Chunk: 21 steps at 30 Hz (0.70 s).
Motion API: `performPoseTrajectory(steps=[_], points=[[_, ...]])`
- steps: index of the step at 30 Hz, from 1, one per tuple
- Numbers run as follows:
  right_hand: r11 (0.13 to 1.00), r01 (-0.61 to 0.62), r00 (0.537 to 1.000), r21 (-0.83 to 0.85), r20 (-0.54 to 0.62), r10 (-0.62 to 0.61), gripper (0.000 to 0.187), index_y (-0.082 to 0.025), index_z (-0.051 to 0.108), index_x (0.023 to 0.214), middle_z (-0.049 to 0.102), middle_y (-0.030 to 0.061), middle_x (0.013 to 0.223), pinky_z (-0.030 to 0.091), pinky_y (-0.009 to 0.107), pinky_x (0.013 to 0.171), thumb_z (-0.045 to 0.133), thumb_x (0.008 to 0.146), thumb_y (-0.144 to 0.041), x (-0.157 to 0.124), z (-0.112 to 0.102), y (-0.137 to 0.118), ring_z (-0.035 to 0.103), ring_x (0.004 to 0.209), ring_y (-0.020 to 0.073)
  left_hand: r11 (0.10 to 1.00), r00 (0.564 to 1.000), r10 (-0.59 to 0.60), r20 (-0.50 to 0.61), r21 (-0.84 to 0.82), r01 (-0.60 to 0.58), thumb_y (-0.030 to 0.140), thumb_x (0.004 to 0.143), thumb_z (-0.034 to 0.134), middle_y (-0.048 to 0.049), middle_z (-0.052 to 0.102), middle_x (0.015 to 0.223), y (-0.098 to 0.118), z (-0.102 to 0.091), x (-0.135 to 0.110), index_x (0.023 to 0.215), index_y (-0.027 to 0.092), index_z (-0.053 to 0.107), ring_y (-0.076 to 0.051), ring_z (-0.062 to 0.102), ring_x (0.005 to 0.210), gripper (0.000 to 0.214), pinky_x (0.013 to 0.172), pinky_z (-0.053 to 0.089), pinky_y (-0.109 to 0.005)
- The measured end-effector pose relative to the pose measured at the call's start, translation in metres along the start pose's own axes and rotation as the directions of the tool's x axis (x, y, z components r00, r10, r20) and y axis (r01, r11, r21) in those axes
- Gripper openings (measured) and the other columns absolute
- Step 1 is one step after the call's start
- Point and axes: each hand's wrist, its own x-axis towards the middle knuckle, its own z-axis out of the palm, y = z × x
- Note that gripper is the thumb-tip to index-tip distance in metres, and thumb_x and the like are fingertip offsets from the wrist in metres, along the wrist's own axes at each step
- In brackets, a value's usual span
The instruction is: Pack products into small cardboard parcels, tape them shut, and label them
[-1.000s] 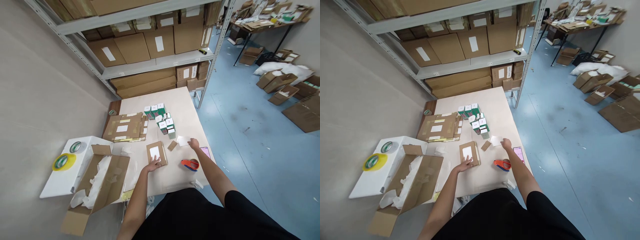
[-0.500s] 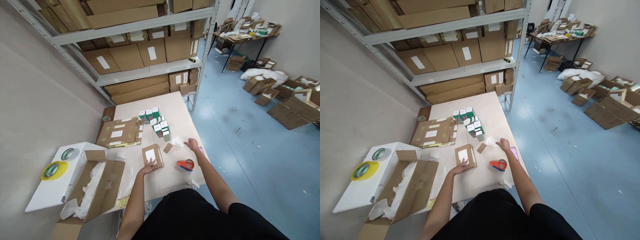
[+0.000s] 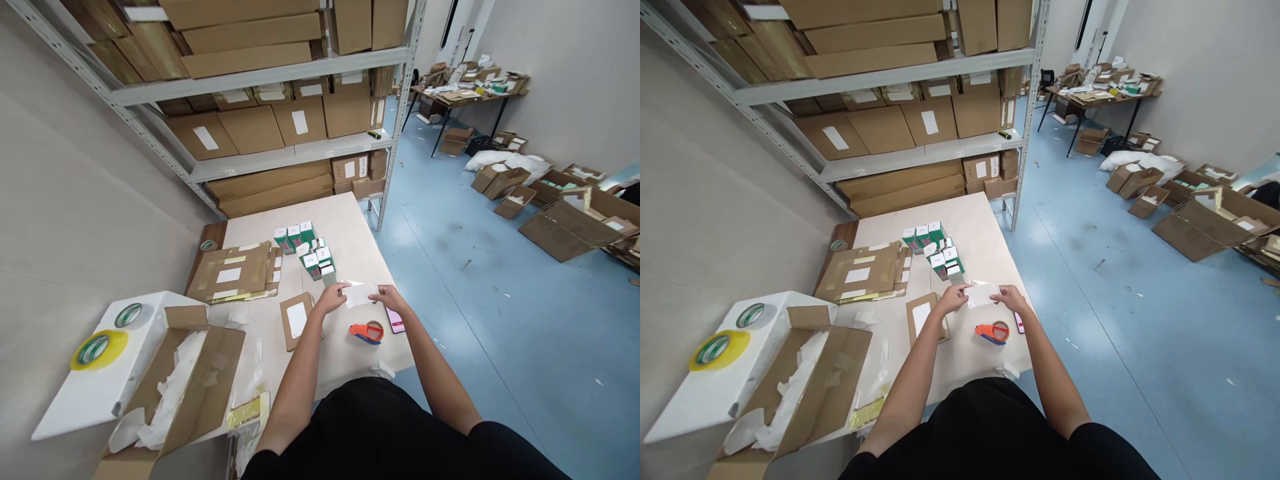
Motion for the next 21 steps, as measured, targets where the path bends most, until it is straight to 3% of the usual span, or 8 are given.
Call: performPoseTrajectory(steps=[4, 8, 11, 16, 21], points=[[0.999, 0.035, 0.999, -0.001, -0.024, -0.035, 0.047, -0.020, 0.063, 0.071, 0.064, 0.0004, 0.071, 0.045, 0.029, 0.067, 0.078, 0.072, -0.065, -0.007, -0.001, -0.002, 0.060, 0.074, 0.0196, 0.999, 0.999, -0.014, 0.037, -0.031, 0.015, 0.034, 0.075, 0.074, -0.0022, 0.070, 0.083, 0.001, -0.007, -0.002, 0.102, 0.019, 0.082, -0.017, 0.061, 0.072, 0.033, 0.073, 0.051, -0.030], [0.997, 0.074, 0.987, -0.007, -0.140, -0.074, 0.049, -0.021, 0.061, 0.076, 0.062, -0.0006, 0.074, 0.043, 0.027, 0.064, 0.071, 0.076, -0.069, -0.006, 0.008, -0.003, 0.055, 0.072, 0.0183, 0.996, 0.998, -0.029, 0.050, -0.078, 0.032, 0.050, 0.074, 0.078, -0.0034, 0.070, 0.079, -0.002, -0.007, -0.007, 0.090, 0.020, 0.083, -0.019, 0.061, 0.072, 0.035, 0.071, 0.049, -0.031], [0.999, 0.051, 0.973, -0.008, -0.227, -0.051, 0.053, -0.023, 0.056, 0.072, 0.058, -0.0011, 0.069, 0.043, 0.027, 0.063, 0.065, 0.077, -0.075, -0.005, 0.014, 0.000, 0.053, 0.070, 0.0185, 0.995, 0.999, -0.050, -0.015, -0.088, 0.049, 0.053, 0.074, 0.079, -0.0052, 0.073, 0.079, -0.001, -0.006, -0.010, 0.082, 0.020, 0.083, -0.021, 0.063, 0.074, 0.034, 0.073, 0.049, -0.032], [1.000, 0.025, 0.959, 0.014, -0.283, -0.020, 0.054, -0.024, 0.052, 0.069, 0.054, -0.0026, 0.064, 0.045, 0.028, 0.063, 0.066, 0.076, -0.075, -0.005, 0.020, 0.009, 0.053, 0.069, 0.0179, 0.983, 0.995, -0.068, -0.066, -0.173, 0.056, 0.055, 0.074, 0.080, -0.0063, 0.076, 0.078, 0.002, -0.001, -0.017, 0.079, 0.021, 0.084, -0.022, 0.067, 0.074, 0.034, 0.070, 0.051, -0.031], [0.988, 0.060, 0.944, 0.142, -0.329, -0.010, 0.051, -0.023, 0.052, 0.067, 0.057, -0.0027, 0.064, 0.050, 0.030, 0.069, 0.071, 0.075, -0.069, -0.006, 0.019, 0.016, 0.055, 0.067, 0.0166, 0.964, 0.992, -0.091, -0.081, -0.259, 0.067, 0.058, 0.072, 0.080, -0.0081, 0.078, 0.083, -0.004, 0.005, -0.020, 0.081, 0.020, 0.084, -0.022, 0.068, 0.075, 0.039, 0.069, 0.053, -0.032]])
